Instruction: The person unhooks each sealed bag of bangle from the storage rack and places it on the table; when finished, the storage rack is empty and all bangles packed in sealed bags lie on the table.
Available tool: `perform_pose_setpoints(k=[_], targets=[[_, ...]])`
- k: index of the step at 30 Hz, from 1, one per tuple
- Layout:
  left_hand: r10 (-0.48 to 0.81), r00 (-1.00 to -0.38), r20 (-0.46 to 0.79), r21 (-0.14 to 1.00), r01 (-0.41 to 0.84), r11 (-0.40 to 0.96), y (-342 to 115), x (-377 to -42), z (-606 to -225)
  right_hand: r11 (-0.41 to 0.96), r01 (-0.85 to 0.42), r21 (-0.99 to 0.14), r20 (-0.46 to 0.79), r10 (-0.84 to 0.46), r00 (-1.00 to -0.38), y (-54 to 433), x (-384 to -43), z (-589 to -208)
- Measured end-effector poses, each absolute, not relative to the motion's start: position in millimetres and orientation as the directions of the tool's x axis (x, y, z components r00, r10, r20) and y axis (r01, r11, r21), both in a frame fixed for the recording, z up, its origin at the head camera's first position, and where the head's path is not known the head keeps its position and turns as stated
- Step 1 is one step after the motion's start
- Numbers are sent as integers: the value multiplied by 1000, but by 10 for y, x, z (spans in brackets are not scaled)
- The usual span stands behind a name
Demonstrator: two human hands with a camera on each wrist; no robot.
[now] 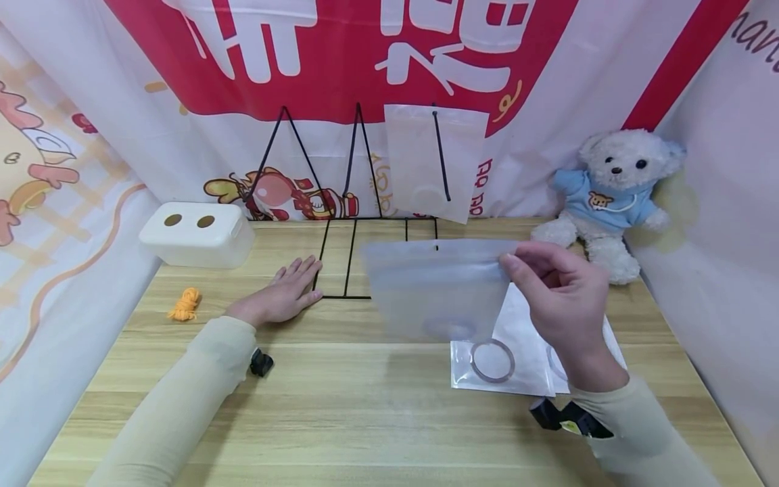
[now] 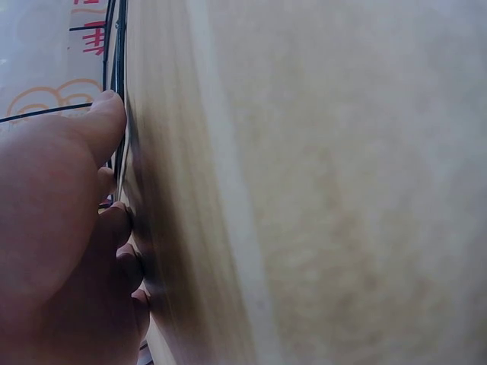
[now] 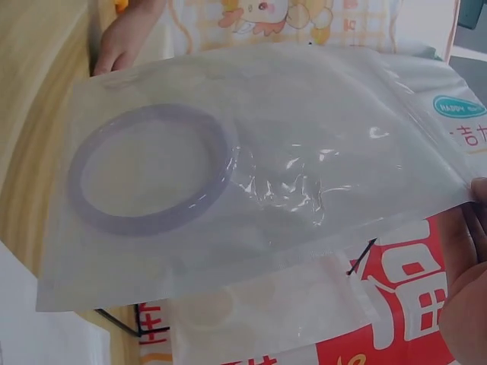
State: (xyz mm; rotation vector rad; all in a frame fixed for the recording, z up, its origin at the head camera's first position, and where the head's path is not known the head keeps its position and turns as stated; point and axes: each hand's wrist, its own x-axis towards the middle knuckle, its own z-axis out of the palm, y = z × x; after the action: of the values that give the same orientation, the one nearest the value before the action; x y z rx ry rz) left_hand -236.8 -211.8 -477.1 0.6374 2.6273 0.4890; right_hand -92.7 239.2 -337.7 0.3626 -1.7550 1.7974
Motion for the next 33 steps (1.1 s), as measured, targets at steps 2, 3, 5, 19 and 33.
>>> perform_pose_setpoints(k=[2, 3, 5, 19, 33], targets=[[488, -822, -295, 408, 353, 842, -2134, -2405, -4819, 92, -578, -811, 583, 217, -783, 2379, -884, -3395], [484, -823, -296, 405, 351, 844, -2144, -2427, -4861, 110, -571, -813, 581, 218, -784, 2373, -863, -3405], [484, -823, -298, 402, 351, 846, -2164, -2462, -4917, 101, -575, -812, 583, 205, -786, 2373, -831, -3441], [483, -822, -302, 394, 354, 848, -2102, -2355, -4731, -56, -616, -786, 606, 128, -785, 2286, -572, -3633], [481, -824, -298, 381, 359, 852, -2084, -2322, -4674, -29, -427, -904, 418, 150, -896, 2242, -649, -3845]])
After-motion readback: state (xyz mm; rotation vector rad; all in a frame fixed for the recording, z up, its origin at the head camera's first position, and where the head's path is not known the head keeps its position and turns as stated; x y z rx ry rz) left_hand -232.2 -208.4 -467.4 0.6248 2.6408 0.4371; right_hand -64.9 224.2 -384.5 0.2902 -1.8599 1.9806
